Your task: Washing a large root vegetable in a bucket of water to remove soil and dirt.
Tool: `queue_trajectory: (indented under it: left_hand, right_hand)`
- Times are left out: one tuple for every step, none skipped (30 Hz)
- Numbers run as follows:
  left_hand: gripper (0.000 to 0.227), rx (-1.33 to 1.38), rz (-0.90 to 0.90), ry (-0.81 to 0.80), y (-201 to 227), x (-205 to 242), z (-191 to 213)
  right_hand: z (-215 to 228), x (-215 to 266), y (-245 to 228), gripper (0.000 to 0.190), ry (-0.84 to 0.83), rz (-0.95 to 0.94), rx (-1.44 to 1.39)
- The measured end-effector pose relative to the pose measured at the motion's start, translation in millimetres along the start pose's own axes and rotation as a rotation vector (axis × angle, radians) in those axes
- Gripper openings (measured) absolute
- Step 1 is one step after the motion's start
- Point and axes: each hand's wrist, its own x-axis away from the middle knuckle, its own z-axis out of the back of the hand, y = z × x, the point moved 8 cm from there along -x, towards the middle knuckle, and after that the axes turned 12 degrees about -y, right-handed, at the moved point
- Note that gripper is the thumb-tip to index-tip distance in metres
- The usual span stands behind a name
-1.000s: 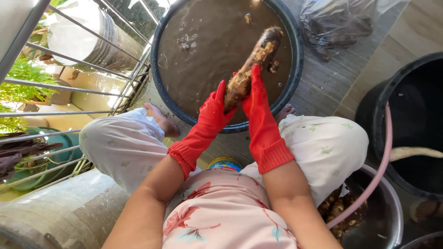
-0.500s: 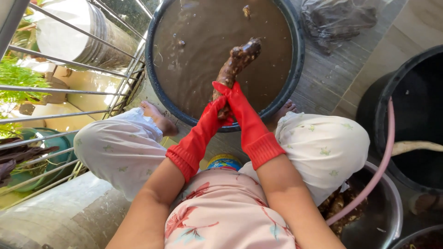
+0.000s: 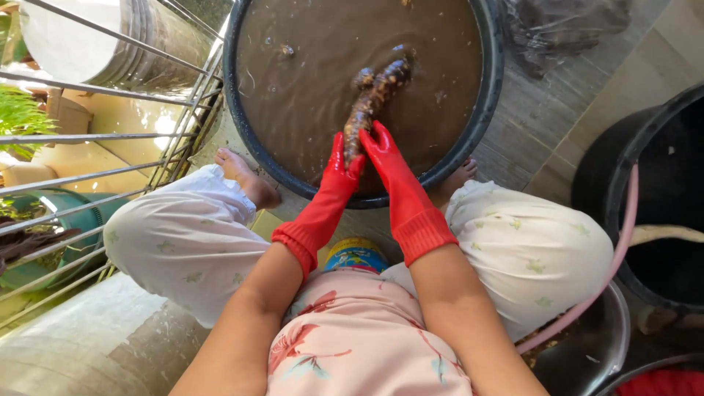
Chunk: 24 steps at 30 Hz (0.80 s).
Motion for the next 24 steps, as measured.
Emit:
queue_trajectory:
  left_hand:
    - [0.076, 0.113, 0.17, -0.066, 1, 0, 5]
    - [0.07, 0.223, 0.346, -0.13, 2, 4, 9]
    - [0.07, 0.222, 0.351, -0.132, -3, -1, 9]
    - [0.062, 0.439, 0.389, -0.085, -14, -2, 10]
    - [0.055, 0.657, 0.423, -0.035, -24, -3, 11]
    - [0.055, 0.655, 0.424, -0.032, -37, -6, 8]
    - [0.058, 0.82, 0.446, -0.048, -52, -8, -1]
    - [0.061, 0.986, 0.463, -0.065, -65, -10, -12]
    - [0.061, 0.986, 0.462, -0.063, -59, -9, -7]
    - [0.062, 0.984, 0.477, -0.074, -53, -6, -4]
    - [0.064, 0.982, 0.491, -0.085, -48, -4, -1]
    - [0.064, 0.98, 0.492, -0.083, -48, -11, 0]
    - [0.08, 0.882, 0.53, -0.094, -50, -17, 1]
    - [0.096, 0.785, 0.566, -0.111, -52, -22, 1]
    - [0.096, 0.785, 0.567, -0.115, -78, -37, -5]
    - [0.077, 0.658, 0.594, -0.152, -105, -49, -13]
    - [0.062, 0.531, 0.619, -0.188, -131, -60, -21]
    - [0.062, 0.532, 0.61, -0.19, -105, -63, -12]
    - [0.059, 0.453, 0.593, -0.224, -77, -66, -3]
    - [0.057, 0.373, 0.584, -0.253, -52, -63, 8]
    - [0.057, 0.372, 0.585, -0.252, -67, -69, -6]
    - [0.056, 0.447, 0.567, -0.229, -82, -77, -19]
    - [0.055, 0.521, 0.548, -0.206, -97, -85, -32]
    - [0.055, 0.518, 0.548, -0.206, -85, -82, -26]
  right_hand:
    - [18, -5, 0, 0.077, 0.093, 0.053, 0.066]
    - [34, -9, 0, 0.053, 0.182, 0.103, 0.13]
    - [51, -18, 10, 0.053, 0.181, 0.098, 0.127]
    - [77, -18, 11, 0.048, 0.368, 0.263, 0.026]
    - [102, -15, 16, 0.045, 0.555, 0.428, -0.076]
    - [104, -12, 19, 0.045, 0.552, 0.427, -0.078]
    - [114, 0, 24, 0.044, 0.712, 0.436, -0.115]
    - [123, 13, 30, 0.043, 0.874, 0.443, -0.152]
    - [122, 2, 44, 0.043, 0.872, 0.444, -0.152]
    - [120, -15, 83, 0.061, 0.864, 0.293, -0.49]
    - [109, -32, 121, 0.079, 0.839, 0.132, -0.822]
    - [89, -23, 95, 0.079, 0.837, 0.13, -0.824]
    - [63, -22, 67, 0.068, 0.717, 0.125, -0.855]
    - [38, -18, 38, 0.056, 0.603, 0.122, -0.884]
    - [22, -5, 8, 0.056, 0.607, 0.123, -0.885]
    - [-3, 0, -25, 0.04, 0.434, 0.116, -0.921]
    - [-29, 8, -59, 0.024, 0.26, 0.11, -0.953]
    - [-21, -3, -45, 0.024, 0.261, 0.118, -0.951]
    - [-16, -16, -48, 0.025, 0.148, 0.175, -0.463]
    - [-22, -26, -46, 0.029, 0.032, 0.213, 0.023]
    - [-25, -26, -39, 0.029, 0.03, 0.213, 0.022]
    - [-27, -26, -35, 0.039, 0.072, 0.222, 0.094]
    - [-28, -26, -32, 0.056, 0.113, 0.232, 0.165]
    - [-31, -14, -53, 0.056, 0.113, 0.233, 0.162]
